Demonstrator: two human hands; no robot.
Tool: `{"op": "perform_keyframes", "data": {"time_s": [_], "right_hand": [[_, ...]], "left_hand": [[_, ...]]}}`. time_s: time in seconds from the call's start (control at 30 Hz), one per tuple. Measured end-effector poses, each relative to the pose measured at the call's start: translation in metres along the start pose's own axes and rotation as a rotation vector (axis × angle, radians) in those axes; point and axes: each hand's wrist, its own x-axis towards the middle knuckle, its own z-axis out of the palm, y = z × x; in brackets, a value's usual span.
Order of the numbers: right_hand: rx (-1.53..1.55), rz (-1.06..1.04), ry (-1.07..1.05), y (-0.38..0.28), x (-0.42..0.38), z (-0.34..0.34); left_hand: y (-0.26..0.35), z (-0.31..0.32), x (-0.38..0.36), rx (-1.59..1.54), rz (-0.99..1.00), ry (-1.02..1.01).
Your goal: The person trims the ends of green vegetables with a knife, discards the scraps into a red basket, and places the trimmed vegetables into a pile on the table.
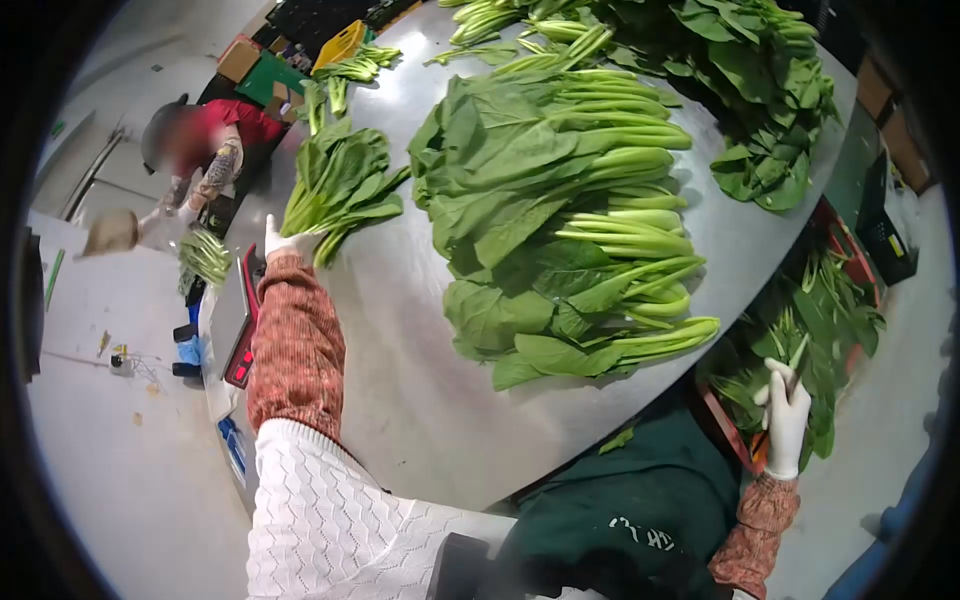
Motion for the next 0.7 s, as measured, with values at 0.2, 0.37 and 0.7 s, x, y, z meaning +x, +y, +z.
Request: {"op": "perform_keyframes", "data": {"time_s": [0.2, 0.37, 0.7], "right_hand": [[0.029, -0.006, -0.123, -0.033, 0.005, 0.025], [0.147, -0.063, -0.222, -0.04, 0.019, 0.046], [-0.046, -0.278, -0.122, -0.036, 0.003, 0.048]], "left_hand": [[-0.046, -0.037, -0.043, 0.353, 0.001, -0.096], [-0.13, -0.026, -0.197, 1.006, 0.808, -0.452], [-0.371, -0.003, -0.378, 1.736, 1.293, -1.551]]}}
